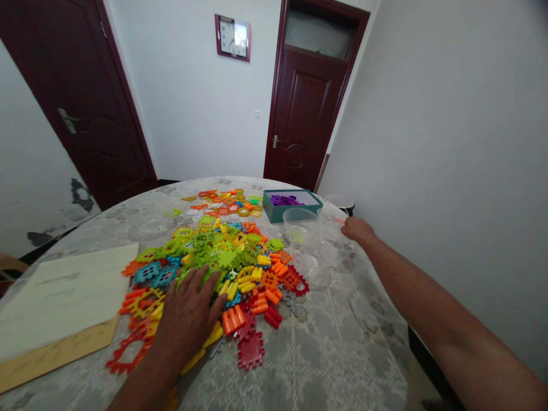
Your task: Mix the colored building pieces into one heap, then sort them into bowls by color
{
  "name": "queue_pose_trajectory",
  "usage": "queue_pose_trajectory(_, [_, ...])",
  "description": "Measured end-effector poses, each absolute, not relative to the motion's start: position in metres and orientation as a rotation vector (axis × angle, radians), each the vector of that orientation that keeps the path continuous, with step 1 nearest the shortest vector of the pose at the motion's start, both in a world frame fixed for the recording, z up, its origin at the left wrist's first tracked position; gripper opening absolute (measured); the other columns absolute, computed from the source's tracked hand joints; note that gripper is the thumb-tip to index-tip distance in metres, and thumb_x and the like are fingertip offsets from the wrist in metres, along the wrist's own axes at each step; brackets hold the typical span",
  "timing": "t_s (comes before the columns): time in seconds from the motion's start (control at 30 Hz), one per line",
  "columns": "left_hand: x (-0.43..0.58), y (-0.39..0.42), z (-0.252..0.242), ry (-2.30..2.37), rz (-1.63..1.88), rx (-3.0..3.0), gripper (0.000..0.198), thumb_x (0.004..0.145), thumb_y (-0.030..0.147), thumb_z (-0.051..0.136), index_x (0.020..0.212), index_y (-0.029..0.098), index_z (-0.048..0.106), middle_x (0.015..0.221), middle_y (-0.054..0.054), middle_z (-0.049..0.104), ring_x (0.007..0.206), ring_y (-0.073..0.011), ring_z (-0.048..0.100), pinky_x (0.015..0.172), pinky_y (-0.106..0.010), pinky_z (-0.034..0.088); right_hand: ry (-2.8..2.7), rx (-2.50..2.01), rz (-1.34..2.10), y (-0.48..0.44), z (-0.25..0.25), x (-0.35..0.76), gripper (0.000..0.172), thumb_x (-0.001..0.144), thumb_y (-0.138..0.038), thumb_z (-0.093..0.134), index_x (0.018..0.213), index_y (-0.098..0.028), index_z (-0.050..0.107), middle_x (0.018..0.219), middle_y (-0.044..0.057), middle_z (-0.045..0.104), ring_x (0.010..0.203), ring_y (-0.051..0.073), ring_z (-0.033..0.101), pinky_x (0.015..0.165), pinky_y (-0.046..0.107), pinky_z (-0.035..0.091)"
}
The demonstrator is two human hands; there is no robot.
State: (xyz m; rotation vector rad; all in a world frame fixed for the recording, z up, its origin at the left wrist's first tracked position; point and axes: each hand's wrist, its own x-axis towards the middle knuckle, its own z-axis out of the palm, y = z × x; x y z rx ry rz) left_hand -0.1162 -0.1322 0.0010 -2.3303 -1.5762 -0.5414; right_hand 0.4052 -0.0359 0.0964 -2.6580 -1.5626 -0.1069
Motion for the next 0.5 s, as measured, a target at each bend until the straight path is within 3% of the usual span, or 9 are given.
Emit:
queue_pose_trajectory(0.1, [-0.117,-0.133,0.001,-1.577,-0.56,-2.339,0.047,0.101,0.047,0.051,0.139,0.026,0.066,0.152,-0.014,0.062,0.141,-0.0389,0.054,0.117,-0.062,0.041,-1.616,-2.586,-0.194,-0.038,0.103,0.386,0.041,0.097,-0.027,0.054,0.129,-0.013,0.076,0.13,0.025,0.073,0.119,0.034,0.071,0.099,0.041,0.054])
queue_pose_trajectory(0.3, [-0.114,-0.134,-0.001,-1.609,-0.562,-2.352,0.046,0.101,0.048,0.053,0.141,0.028,0.065,0.154,-0.013,0.059,0.144,-0.0388,0.051,0.119,-0.063,0.038,-2.042,-2.243,-0.119,-0.026,0.112,0.319,0.038,0.103,-0.043,0.053,0.125,-0.024,0.078,0.132,0.008,0.075,0.125,0.023,0.066,0.105,0.026,0.047])
queue_pose_trajectory(0.5, [-0.111,-0.141,0.012,-1.62,-0.64,-2.376,0.042,0.104,0.046,0.052,0.136,0.025,0.066,0.149,-0.013,0.063,0.14,-0.035,0.055,0.121,-0.06,0.037,-2.158,-2.327,0.004,-0.005,0.093,0.257,0.041,0.097,-0.049,0.061,0.114,-0.018,0.082,0.128,0.017,0.075,0.12,0.034,0.069,0.104,0.042,0.053])
